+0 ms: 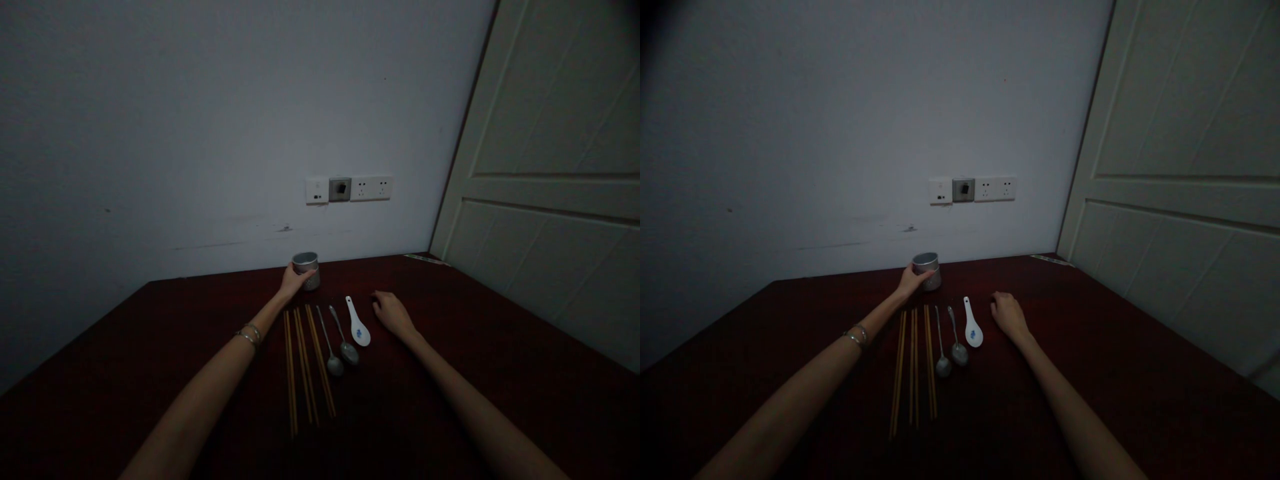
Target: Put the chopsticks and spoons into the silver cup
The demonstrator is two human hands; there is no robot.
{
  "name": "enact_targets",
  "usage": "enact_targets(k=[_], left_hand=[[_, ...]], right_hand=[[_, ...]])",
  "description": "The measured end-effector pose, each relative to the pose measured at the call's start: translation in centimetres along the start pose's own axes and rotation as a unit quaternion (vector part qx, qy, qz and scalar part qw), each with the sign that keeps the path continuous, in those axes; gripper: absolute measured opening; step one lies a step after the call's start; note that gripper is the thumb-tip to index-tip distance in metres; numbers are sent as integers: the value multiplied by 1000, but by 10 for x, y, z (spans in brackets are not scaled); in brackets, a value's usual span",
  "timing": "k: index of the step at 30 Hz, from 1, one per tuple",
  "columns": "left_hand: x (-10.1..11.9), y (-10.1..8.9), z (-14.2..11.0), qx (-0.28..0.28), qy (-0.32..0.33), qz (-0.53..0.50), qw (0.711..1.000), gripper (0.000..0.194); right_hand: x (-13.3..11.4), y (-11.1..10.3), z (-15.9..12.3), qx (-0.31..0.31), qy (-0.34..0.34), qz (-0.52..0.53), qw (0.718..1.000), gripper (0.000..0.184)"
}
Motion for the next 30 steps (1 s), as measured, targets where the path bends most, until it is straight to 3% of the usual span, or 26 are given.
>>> enact_targets(k=[6, 30], left_hand=[[1, 6, -5, -24, 15, 9, 1000, 60], [-18, 3, -13, -21, 20, 36, 999, 73]], right_hand=[[1, 0, 1, -5, 10, 17, 1000, 31], [0, -2, 0, -3, 5, 17, 1000, 31]])
Point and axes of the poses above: each hand's wrist, its own z-axis towards the middle knuckle, its own y-axis out of the palm, x = y × z, the point moved 5 cm from there along z, towards the middle knuckle, and after that the axes turned 1 degree about -x, right-handed, at the moved point
